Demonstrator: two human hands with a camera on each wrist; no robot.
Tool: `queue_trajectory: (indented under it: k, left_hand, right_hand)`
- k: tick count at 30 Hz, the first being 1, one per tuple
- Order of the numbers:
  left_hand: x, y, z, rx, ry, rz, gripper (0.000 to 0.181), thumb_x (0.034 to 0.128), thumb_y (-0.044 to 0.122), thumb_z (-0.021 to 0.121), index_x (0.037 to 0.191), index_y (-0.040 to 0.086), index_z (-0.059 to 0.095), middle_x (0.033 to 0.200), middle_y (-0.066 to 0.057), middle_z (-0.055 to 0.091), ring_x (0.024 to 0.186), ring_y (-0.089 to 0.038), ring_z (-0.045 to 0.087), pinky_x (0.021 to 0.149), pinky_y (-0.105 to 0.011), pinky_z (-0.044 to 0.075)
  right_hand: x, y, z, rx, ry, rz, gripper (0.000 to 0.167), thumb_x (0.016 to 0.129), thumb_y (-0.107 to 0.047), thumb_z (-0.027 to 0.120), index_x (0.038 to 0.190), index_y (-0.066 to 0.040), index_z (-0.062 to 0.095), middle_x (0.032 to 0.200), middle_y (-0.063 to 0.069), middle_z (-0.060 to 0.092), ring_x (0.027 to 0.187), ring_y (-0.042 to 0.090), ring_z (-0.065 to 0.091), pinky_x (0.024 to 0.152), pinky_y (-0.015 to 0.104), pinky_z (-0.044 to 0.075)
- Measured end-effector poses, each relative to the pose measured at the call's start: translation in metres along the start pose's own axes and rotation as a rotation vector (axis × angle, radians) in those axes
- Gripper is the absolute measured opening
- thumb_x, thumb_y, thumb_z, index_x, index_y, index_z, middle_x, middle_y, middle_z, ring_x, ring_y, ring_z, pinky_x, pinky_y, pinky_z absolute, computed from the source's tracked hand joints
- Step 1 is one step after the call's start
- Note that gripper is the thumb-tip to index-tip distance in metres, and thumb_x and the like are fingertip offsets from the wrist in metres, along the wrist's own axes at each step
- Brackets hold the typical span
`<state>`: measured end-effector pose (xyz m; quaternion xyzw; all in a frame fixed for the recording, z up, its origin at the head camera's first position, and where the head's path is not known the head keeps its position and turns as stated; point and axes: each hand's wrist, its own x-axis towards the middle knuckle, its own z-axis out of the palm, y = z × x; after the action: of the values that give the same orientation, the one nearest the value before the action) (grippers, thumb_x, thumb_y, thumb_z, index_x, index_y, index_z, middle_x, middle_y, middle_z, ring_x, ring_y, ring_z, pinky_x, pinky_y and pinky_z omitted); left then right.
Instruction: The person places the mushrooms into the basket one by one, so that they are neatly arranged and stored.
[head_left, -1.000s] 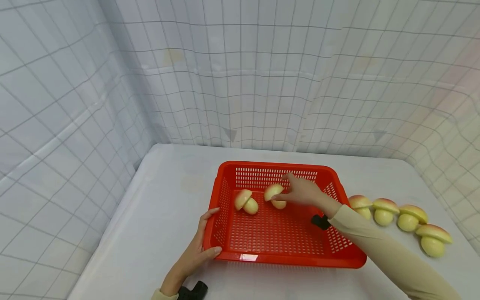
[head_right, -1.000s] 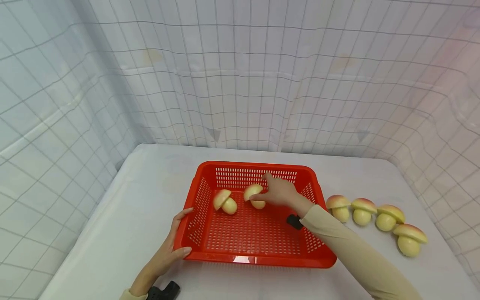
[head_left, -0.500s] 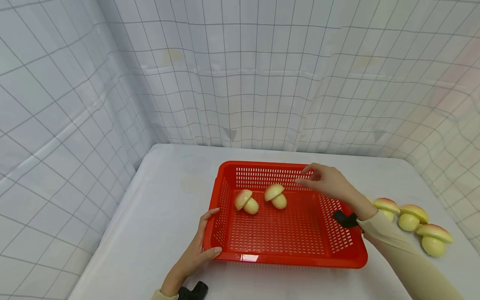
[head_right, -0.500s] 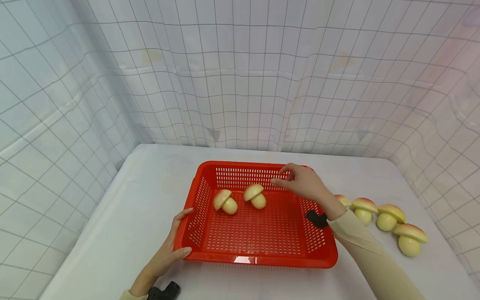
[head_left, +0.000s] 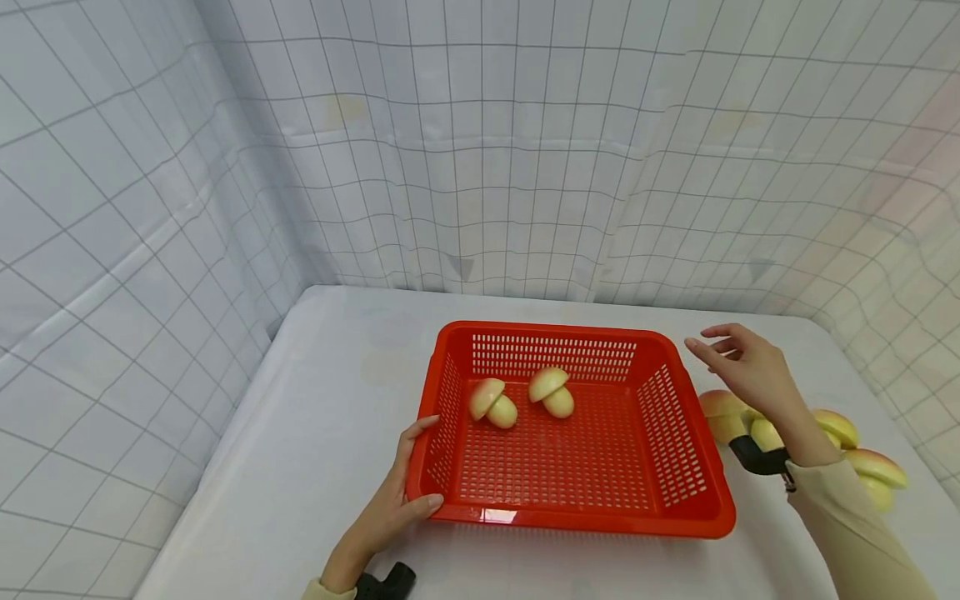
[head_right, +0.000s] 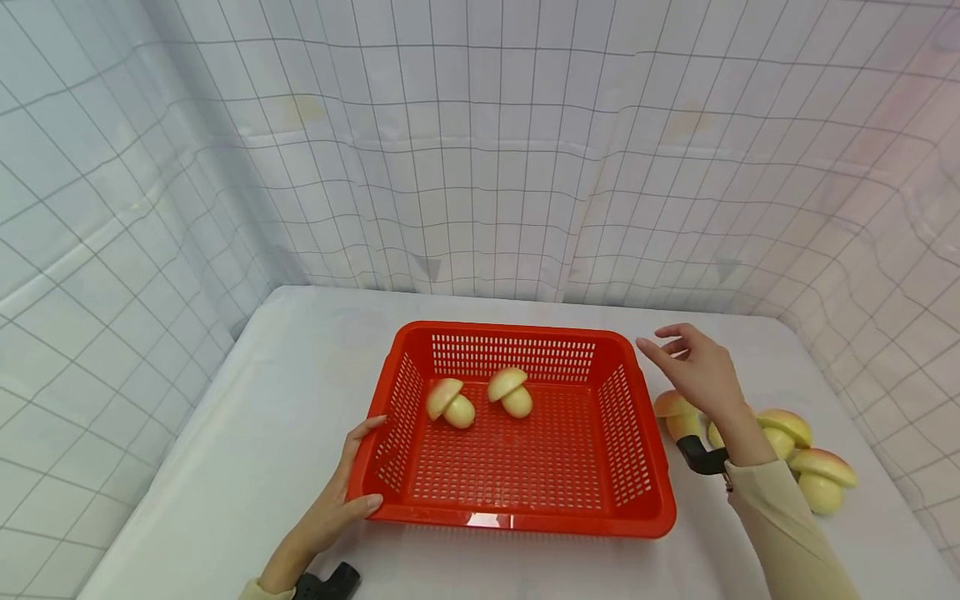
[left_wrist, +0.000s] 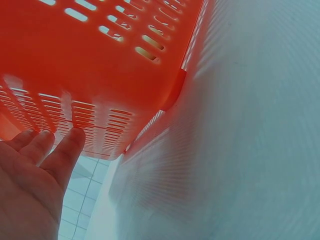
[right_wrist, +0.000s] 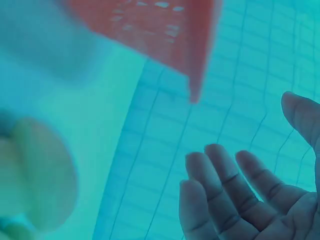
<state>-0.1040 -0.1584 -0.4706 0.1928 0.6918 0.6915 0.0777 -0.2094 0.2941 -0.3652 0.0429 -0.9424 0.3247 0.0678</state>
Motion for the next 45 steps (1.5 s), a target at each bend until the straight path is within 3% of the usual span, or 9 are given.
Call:
queue_trajectory:
  k: [5, 16, 24, 35, 45]
  left_hand:
    - [0.000, 0.000, 0.000, 0.006, 0.003, -0.003, 0.085, 0.0778, 0.013, 0.062, 0.148, 0.018, 0.015, 0.140, -0.021, 0.023, 0.113, -0.046, 0.040, 0.082, -0.040, 0.052]
    - [-0.001, 0.000, 0.001, 0.004, 0.007, -0.018, 0.086, 0.0772, 0.015, 0.063, 0.148, 0.018, 0.014, 0.140, -0.021, 0.024, 0.113, -0.045, 0.040, 0.082, -0.039, 0.051]
    - [-0.001, -0.001, 0.001, 0.011, 0.018, -0.015, 0.086, 0.0767, 0.014, 0.063, 0.148, 0.018, 0.014, 0.140, -0.020, 0.024, 0.114, -0.046, 0.039, 0.082, -0.040, 0.051]
    - [0.000, -0.002, 0.000, -0.002, 0.009, -0.011, 0.084, 0.0778, 0.013, 0.062, 0.148, 0.020, 0.015, 0.140, -0.020, 0.023, 0.114, -0.046, 0.038, 0.082, -0.040, 0.051]
    - [0.000, -0.004, 0.000, -0.007, -0.001, 0.018, 0.084, 0.0785, 0.011, 0.061, 0.148, 0.018, 0.014, 0.140, -0.022, 0.022, 0.113, -0.049, 0.037, 0.082, -0.042, 0.051]
  right_hand:
    - [-0.012, 0.022, -0.001, -0.070, 0.001, 0.079, 0.064, 0.091, -0.051, 0.054, 0.125, 0.003, 0.049, 0.111, 0.029, 0.058, 0.094, 0.041, 0.057, 0.069, 0.048, 0.048]
    - [-0.031, 0.049, 0.002, -0.217, -0.161, 0.225, 0.087, 0.087, -0.064, 0.049, 0.127, 0.012, 0.039, 0.104, 0.034, 0.058, 0.087, 0.043, 0.058, 0.060, 0.042, 0.048]
    - [-0.039, 0.050, 0.005, -0.265, -0.183, 0.232, 0.088, 0.087, -0.064, 0.048, 0.124, 0.015, 0.040, 0.107, 0.039, 0.053, 0.086, 0.045, 0.056, 0.061, 0.045, 0.045]
    - [-0.043, 0.051, 0.021, -0.251, -0.125, 0.233, 0.085, 0.086, -0.060, 0.054, 0.116, 0.020, 0.044, 0.105, 0.040, 0.052, 0.089, 0.046, 0.053, 0.065, 0.051, 0.046]
    - [-0.042, 0.059, 0.031, -0.214, -0.119, 0.272, 0.088, 0.089, -0.059, 0.050, 0.123, 0.021, 0.037, 0.112, 0.044, 0.048, 0.090, 0.050, 0.054, 0.068, 0.054, 0.045]
